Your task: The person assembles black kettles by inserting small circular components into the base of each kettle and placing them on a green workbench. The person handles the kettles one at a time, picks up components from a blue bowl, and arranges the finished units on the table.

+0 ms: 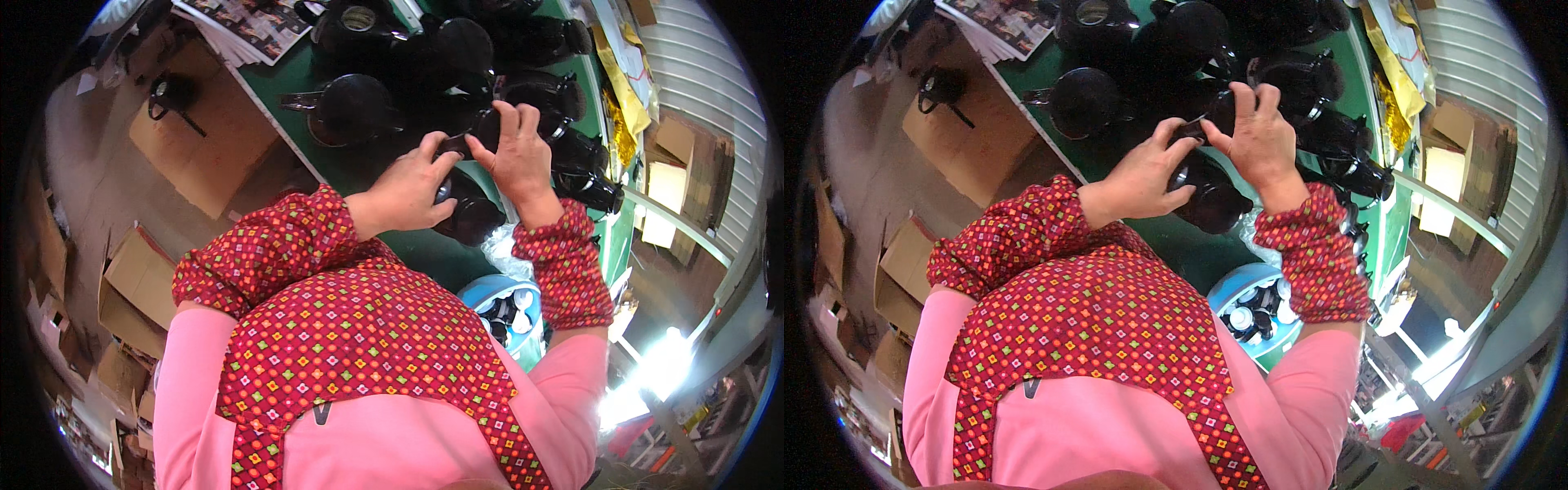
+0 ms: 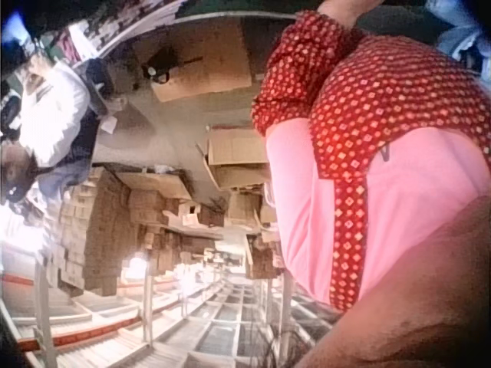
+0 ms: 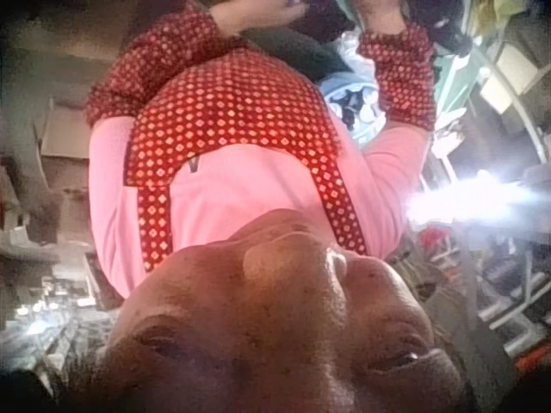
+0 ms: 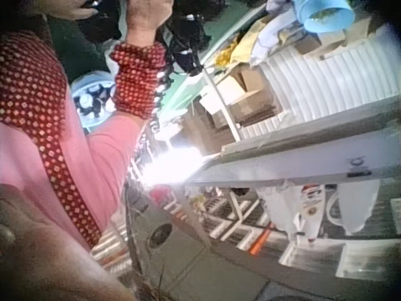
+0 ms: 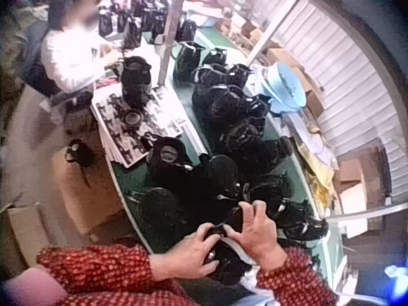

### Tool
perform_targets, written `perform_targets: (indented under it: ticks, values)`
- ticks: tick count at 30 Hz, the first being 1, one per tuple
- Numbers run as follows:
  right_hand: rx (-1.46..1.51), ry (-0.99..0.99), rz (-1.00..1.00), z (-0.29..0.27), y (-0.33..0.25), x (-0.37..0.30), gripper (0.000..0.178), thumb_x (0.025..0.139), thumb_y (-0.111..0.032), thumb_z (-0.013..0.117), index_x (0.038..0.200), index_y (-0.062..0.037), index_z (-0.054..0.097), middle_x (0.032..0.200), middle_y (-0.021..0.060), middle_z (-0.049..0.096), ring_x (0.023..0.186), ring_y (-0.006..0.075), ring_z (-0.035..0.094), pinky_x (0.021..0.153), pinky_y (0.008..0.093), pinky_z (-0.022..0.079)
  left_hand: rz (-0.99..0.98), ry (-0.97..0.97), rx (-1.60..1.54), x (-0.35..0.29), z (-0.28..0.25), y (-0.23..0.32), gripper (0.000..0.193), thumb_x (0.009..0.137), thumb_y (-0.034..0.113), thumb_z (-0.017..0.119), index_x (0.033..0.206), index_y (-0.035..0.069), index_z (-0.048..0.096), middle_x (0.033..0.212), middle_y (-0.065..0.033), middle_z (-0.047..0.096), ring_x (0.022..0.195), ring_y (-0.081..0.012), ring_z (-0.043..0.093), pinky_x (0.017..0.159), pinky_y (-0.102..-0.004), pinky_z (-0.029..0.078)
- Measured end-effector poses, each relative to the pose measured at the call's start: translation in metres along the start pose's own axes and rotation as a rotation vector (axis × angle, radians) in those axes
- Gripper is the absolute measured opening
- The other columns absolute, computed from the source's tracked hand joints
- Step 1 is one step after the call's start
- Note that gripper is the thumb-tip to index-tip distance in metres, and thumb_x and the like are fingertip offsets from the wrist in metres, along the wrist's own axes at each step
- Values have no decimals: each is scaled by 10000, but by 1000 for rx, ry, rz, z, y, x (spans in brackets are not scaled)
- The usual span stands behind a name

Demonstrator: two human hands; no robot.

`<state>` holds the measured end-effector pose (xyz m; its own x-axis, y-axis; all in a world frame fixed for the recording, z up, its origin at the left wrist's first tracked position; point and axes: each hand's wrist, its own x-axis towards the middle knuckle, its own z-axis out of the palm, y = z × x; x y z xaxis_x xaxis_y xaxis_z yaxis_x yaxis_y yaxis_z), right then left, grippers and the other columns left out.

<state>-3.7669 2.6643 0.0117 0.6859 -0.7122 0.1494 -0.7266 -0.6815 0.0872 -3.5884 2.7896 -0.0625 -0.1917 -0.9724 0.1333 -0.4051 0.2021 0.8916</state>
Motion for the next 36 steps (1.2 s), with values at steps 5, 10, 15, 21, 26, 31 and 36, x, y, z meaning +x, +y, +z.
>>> perform_targets:
  ticks: [5, 10, 15, 21, 26, 31, 36]
  values:
    - [-68, -64, 443, 11, -36, 7, 708, 972, -626, 667, 1364, -64, 488, 1208, 235, 545, 848, 449, 734, 686, 508, 630, 14, 6, -9, 1, 4, -7, 674, 830, 233, 822, 1402, 3, 550, 1529, -281, 400, 1218, -499, 618, 1023, -514, 547]
    - [-115, -192, 297, -38, -26, 21, 725, 993, -655, 622, 1385, -50, 548, 1296, 232, 581, 982, 445, 737, 780, 514, 623, 162, 93, 21, -16, -13, -2, 570, 850, 200, 795, 1350, 26, 583, 1492, -267, 467, 1247, -470, 611, 1044, -507, 534]
    - [343, -168, 27, -73, -85, 51, 707, 947, -568, 740, 1411, -55, 597, 1239, 197, 641, 1000, 418, 729, 800, 474, 620, 77, 117, -108, -76, -70, -12, 313, 822, 128, 743, 1118, 50, 680, 1114, -167, 665, 1081, -375, 635, 956, -447, 534]
    - [156, -230, -118, -53, -124, 76, 838, 889, -616, 787, 1450, -35, 563, 1137, 204, 647, 916, 391, 754, 713, 414, 627, -71, 591, 144, -69, -114, -22, 715, 771, 229, 904, 1406, 87, 608, 1374, -193, 591, 1224, -397, 640, 1056, -460, 534]
    - [248, -263, -311, -55, -102, 85, 691, 821, -260, 872, 1436, -109, 596, 1285, 209, 605, 1041, 425, 692, 866, 471, 607, -169, 466, 281, -38, -100, -42, 870, 799, 245, 878, 1578, 179, 495, 1532, -179, 512, 1307, -440, 595, 1105, -499, 515]
    - [168, -344, -702, -70, -81, 97, 718, 773, -11, 815, 1428, -233, 622, 1436, 174, 547, 1297, 400, 551, 986, 457, 581, -135, 494, 277, -30, -90, -46, 916, 780, 253, 897, 1590, 197, 473, 1522, -169, 489, 1292, -432, 605, 1098, -516, 511]
    - [54, -598, -494, -82, -81, 115, 802, 750, -227, 902, 1485, -199, 584, 1490, 186, 541, 1298, 394, 600, 989, 417, 580, -137, 510, 244, -23, -80, -47, 955, 746, 255, 927, 1584, 208, 473, 1491, -168, 484, 1278, -428, 611, 1081, -524, 519]
